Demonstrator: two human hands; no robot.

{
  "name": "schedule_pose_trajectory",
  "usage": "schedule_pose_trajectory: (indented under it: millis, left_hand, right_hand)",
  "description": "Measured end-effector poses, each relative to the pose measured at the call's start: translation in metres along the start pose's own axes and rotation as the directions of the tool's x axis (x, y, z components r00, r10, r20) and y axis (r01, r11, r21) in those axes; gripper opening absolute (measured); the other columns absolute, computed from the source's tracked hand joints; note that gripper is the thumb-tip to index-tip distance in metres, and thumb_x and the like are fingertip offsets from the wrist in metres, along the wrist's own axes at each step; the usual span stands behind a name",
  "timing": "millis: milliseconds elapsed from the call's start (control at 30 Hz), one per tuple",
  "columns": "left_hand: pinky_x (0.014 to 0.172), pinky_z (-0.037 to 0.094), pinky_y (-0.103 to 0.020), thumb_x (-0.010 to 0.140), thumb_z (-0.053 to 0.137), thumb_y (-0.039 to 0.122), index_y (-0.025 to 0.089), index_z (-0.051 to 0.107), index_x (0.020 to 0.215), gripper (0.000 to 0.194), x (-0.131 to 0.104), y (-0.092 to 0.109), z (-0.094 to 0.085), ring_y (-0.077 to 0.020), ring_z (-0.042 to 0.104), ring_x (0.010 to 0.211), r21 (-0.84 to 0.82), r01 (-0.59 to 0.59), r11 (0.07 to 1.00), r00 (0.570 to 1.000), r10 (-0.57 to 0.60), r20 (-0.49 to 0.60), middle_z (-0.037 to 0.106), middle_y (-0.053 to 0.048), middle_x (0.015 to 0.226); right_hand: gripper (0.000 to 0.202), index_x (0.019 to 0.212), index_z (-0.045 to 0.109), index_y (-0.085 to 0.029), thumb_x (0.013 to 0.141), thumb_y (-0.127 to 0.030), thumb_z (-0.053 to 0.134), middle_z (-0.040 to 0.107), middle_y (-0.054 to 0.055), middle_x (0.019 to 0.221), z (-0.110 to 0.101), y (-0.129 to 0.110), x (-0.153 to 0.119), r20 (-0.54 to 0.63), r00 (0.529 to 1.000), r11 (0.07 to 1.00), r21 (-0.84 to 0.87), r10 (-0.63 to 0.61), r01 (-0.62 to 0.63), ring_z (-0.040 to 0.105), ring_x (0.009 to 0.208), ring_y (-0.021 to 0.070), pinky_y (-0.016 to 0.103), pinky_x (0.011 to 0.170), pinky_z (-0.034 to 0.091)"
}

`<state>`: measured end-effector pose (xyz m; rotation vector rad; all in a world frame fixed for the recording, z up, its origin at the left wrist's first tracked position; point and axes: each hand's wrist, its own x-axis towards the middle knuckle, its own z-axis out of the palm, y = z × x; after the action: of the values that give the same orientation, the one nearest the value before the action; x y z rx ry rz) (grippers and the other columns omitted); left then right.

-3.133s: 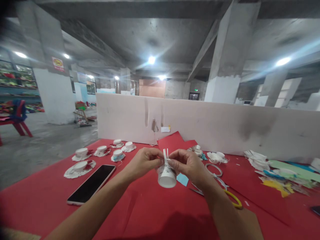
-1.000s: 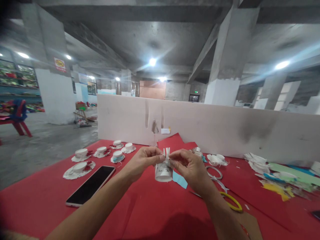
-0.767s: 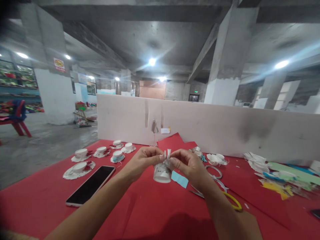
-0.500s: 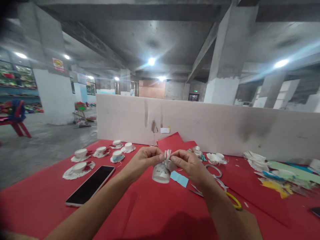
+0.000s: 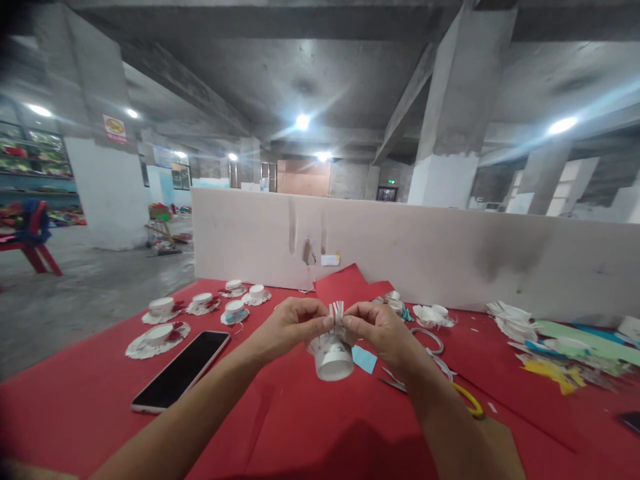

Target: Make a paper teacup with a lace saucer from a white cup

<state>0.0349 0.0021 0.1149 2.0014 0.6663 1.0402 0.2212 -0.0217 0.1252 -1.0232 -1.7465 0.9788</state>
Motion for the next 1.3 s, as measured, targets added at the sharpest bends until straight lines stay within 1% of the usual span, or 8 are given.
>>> schedule_pose_trajectory:
  millis: [233,433,567,700,867,967,1100,1300]
  left_hand:
    - [0.055,0.037,-0.022,0.078,0.055,0.043,0.015,0.062,0.073,0.029,0.001,-0.003,0.001,-0.01,0.046,0.059,0.0,-0.039,0.999,0.999,0.039,-0.018,0.054,-0.001,0.064]
    - [0.055,0.036,-0.022,0.077,0.054,0.043,0.015,0.063,0.073,0.03,0.002,-0.005,0.003,-0.011,0.048,0.061,0.003,-0.022,1.0,0.999,0.023,-0.049,0.057,-0.002,0.067]
    - [0.053,0.035,-0.022,0.075,0.057,0.041,0.015,0.062,0.071,0.027,0.001,-0.006,0.005,-0.0096,0.045,0.057,0.01,0.0,1.0,1.0,0.0,0.008,0.053,0.0,0.062]
    - [0.05,0.033,-0.021,0.073,0.06,0.036,0.015,0.058,0.067,0.022,0.001,-0.007,0.005,-0.0079,0.042,0.054,-0.007,0.011,1.0,0.999,-0.011,0.047,0.049,0.001,0.059]
    - [0.048,0.026,-0.02,0.075,0.055,0.032,0.015,0.054,0.064,0.02,0.001,-0.003,0.004,-0.0067,0.036,0.053,0.015,0.021,1.0,1.0,-0.021,-0.016,0.042,0.004,0.057]
    - [0.049,0.026,-0.02,0.075,0.055,0.029,0.015,0.052,0.065,0.017,0.001,-0.001,0.002,-0.0064,0.035,0.053,-0.033,0.028,0.999,0.999,-0.029,-0.025,0.041,0.004,0.057]
    - [0.051,0.03,-0.021,0.075,0.054,0.03,0.015,0.051,0.066,0.018,0.001,0.0,0.001,-0.0073,0.039,0.054,-0.103,0.056,0.993,0.998,-0.056,0.0,0.043,0.004,0.059]
    - [0.054,0.032,-0.022,0.073,0.059,0.035,0.014,0.053,0.07,0.022,0.003,-0.002,0.002,-0.0086,0.044,0.057,-0.13,0.065,0.989,0.998,-0.064,0.006,0.049,0.002,0.062]
  right_hand:
    - [0.018,0.068,0.054,-0.016,0.073,-0.033,0.058,0.05,-0.003,0.058,0.0,0.003,0.0,0.015,1.0,0.999,0.033,-0.007,0.006,0.046,0.054,0.01,0.023,0.053,0.037]
    - [0.009,0.069,0.055,-0.017,0.072,-0.026,0.054,0.053,-0.001,0.064,0.0,0.003,0.001,-0.002,0.998,0.985,-0.159,-0.064,0.062,0.05,0.061,0.0129,0.024,0.057,0.039]
    - [0.01,0.066,0.053,-0.017,0.072,-0.025,0.053,0.05,-0.001,0.062,-0.001,0.005,0.001,-0.021,0.997,0.973,-0.222,-0.076,0.07,0.046,0.059,0.0121,0.023,0.053,0.036]
    - [0.011,0.068,0.053,-0.017,0.073,-0.026,0.055,0.05,-0.002,0.061,-0.001,0.005,0.0,-0.007,0.998,0.986,-0.152,-0.065,0.063,0.045,0.057,0.0111,0.023,0.052,0.036]
    - [0.014,0.076,0.056,-0.016,0.075,-0.03,0.059,0.054,-0.001,0.066,-0.001,-0.005,-0.005,0.093,0.994,0.997,-0.048,-0.051,0.055,0.049,0.061,0.0106,0.023,0.056,0.038]
    - [0.019,0.083,0.059,-0.016,0.076,-0.033,0.06,0.057,0.001,0.074,-0.001,-0.008,-0.007,0.13,0.991,0.999,-0.04,-0.026,0.031,0.051,0.066,0.0116,0.024,0.06,0.04]
    - [0.024,0.087,0.058,-0.016,0.075,-0.036,0.062,0.058,0.002,0.076,-0.002,-0.004,-0.005,0.116,0.993,0.999,-0.027,-0.033,0.036,0.053,0.067,0.0122,0.025,0.061,0.041]
    - [0.022,0.082,0.058,-0.015,0.075,-0.035,0.063,0.058,0.002,0.072,-0.001,0.006,0.0,0.081,0.992,0.996,0.009,-0.093,0.092,0.054,0.067,0.0123,0.025,0.063,0.043]
